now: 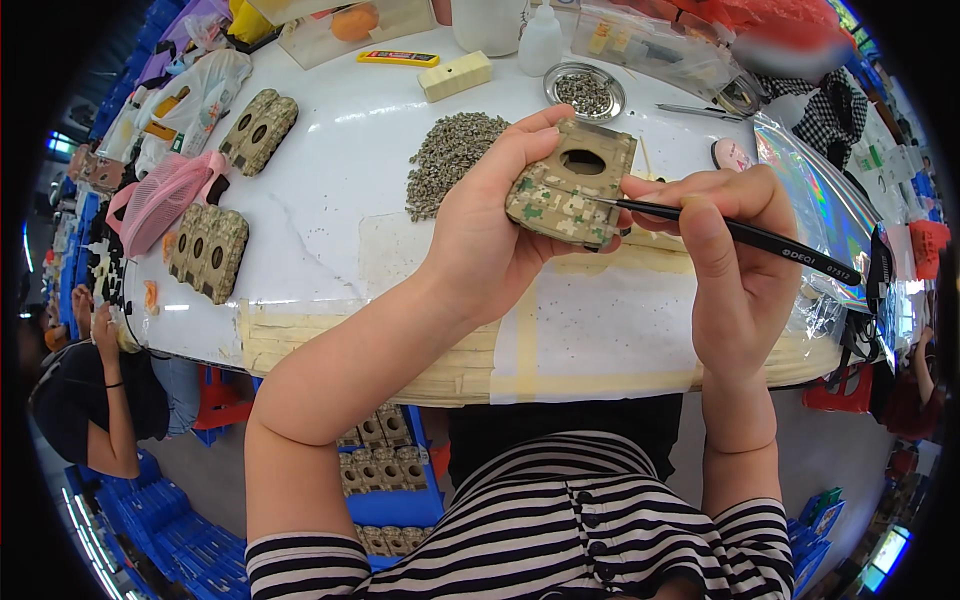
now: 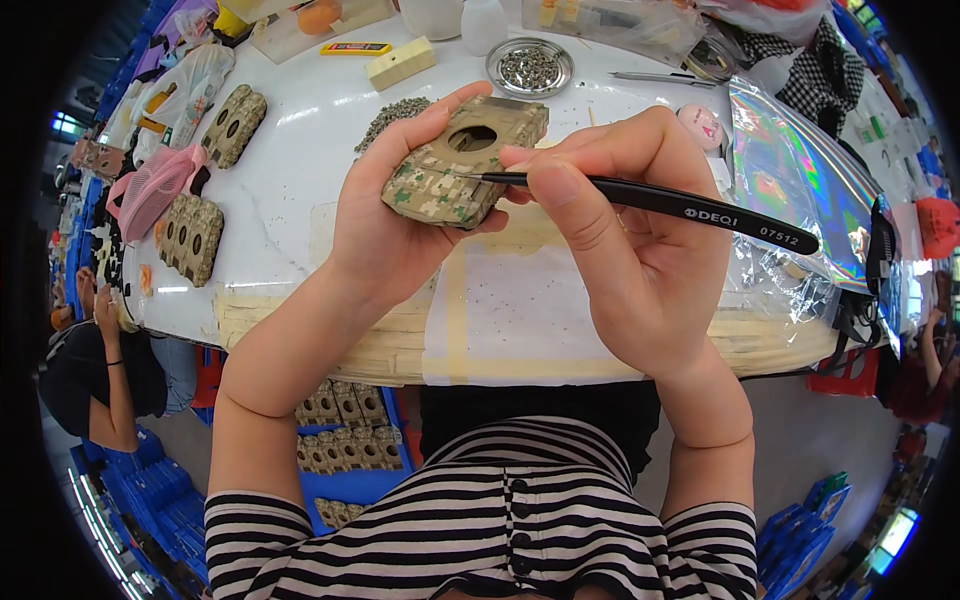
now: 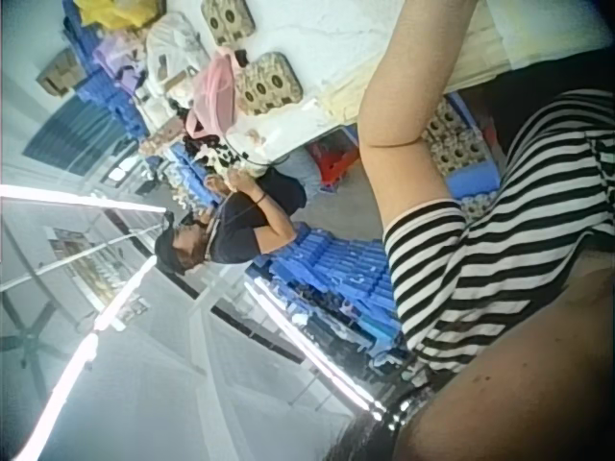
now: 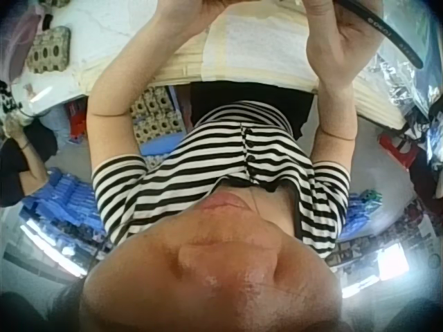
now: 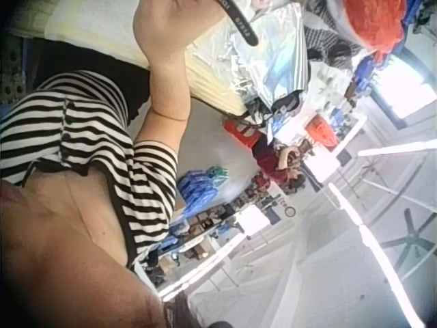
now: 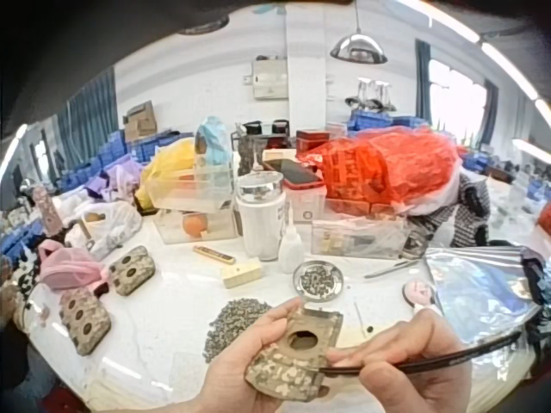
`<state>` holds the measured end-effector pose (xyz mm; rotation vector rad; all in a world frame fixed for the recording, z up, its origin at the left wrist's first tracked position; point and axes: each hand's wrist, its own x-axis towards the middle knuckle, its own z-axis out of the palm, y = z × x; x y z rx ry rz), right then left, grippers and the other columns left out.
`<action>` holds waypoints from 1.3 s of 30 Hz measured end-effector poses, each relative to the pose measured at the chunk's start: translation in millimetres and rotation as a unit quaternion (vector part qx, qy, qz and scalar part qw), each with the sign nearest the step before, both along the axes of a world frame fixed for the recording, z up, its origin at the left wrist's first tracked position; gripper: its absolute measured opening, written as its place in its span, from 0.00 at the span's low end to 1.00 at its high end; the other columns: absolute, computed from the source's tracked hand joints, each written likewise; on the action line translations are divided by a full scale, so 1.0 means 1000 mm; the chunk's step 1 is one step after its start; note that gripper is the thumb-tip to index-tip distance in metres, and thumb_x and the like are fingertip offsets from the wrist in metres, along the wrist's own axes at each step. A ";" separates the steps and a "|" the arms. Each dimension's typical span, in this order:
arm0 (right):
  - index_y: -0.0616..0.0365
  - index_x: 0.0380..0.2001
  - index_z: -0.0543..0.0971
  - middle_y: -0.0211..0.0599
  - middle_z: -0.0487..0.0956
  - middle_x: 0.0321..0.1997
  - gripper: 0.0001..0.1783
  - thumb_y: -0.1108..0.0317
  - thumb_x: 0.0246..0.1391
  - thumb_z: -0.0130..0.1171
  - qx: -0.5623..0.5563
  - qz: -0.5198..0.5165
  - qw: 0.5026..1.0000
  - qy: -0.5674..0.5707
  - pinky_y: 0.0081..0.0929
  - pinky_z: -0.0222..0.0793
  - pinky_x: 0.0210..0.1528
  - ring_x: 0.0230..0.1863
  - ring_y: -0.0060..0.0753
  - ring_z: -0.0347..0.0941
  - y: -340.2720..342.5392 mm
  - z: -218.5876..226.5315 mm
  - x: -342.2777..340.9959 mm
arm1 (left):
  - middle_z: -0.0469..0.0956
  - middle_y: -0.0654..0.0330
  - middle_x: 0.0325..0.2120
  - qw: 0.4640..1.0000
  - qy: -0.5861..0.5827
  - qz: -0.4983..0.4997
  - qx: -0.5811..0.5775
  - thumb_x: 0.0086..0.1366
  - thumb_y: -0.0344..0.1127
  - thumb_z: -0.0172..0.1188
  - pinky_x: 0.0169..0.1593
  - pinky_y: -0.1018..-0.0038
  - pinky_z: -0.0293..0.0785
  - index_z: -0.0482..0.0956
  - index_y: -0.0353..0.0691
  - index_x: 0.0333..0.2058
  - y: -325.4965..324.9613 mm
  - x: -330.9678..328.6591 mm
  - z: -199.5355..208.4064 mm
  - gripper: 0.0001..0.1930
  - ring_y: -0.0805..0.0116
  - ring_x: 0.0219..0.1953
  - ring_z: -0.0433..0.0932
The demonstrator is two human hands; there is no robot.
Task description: The person attaches small camouflage-patterned parts onto the top of a miniature tank body using a tool to pick up the pieces and place them into designated openings.
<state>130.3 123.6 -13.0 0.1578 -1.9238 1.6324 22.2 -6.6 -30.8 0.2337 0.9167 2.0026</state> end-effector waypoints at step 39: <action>0.62 0.31 0.66 0.44 0.77 0.33 0.08 0.69 0.60 0.49 -0.003 0.000 1.000 -0.009 0.26 0.70 0.45 0.40 0.35 0.76 0.000 0.002 0.001 | 0.71 0.48 0.45 0.999 0.013 -0.020 0.037 0.65 0.41 0.42 0.39 0.62 0.79 0.52 0.37 0.59 -0.002 -0.003 -0.003 0.26 0.55 0.38 0.78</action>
